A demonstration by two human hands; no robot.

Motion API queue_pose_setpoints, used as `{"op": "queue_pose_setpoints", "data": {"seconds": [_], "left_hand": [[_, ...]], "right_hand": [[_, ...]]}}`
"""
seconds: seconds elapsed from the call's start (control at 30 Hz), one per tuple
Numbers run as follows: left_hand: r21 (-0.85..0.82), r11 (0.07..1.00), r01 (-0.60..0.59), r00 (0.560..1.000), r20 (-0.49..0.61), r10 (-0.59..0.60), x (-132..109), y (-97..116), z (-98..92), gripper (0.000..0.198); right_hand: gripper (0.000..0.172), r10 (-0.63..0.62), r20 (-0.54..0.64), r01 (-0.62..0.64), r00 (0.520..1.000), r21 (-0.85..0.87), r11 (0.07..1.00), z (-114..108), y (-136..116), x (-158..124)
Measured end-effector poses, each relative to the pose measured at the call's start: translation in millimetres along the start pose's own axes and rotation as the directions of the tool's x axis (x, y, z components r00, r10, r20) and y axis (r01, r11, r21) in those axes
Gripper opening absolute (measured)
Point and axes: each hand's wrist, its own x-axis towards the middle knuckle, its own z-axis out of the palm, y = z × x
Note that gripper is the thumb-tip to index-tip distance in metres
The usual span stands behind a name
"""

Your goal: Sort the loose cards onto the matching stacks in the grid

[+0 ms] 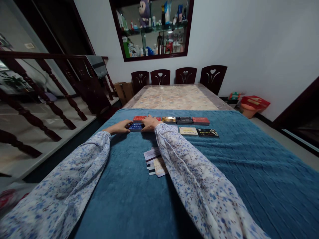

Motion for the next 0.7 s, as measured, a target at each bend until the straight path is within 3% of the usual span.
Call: {"op": "queue_pose_setpoints", "data": {"seconds": [0.23, 0.43, 0.7], "left_hand": [[0.072, 0.997, -0.002, 0.989, -0.145, 0.012, -7, -7, 8.2, 0.056], [0.083, 0.997, -0.001, 0.964, -0.265, 0.023, -22, -1, 12.9, 0.047], [0.113, 0.99, -0.085, 0.907, -0.402, 0.123, -40, 15, 16.4, 0.034]], "right_hand": [[0.058, -0.004, -0.073, 0.006, 0.997, 0.026, 1.0, 1, 8, -5], [0.049, 0.025, -0.14, -0.025, 0.99, 0.002, 1.0, -5, 9, -18], [0.032, 0.0, -0.249, -0.01, 0.968, -0.037, 0.999, -11, 12, -44]]}}
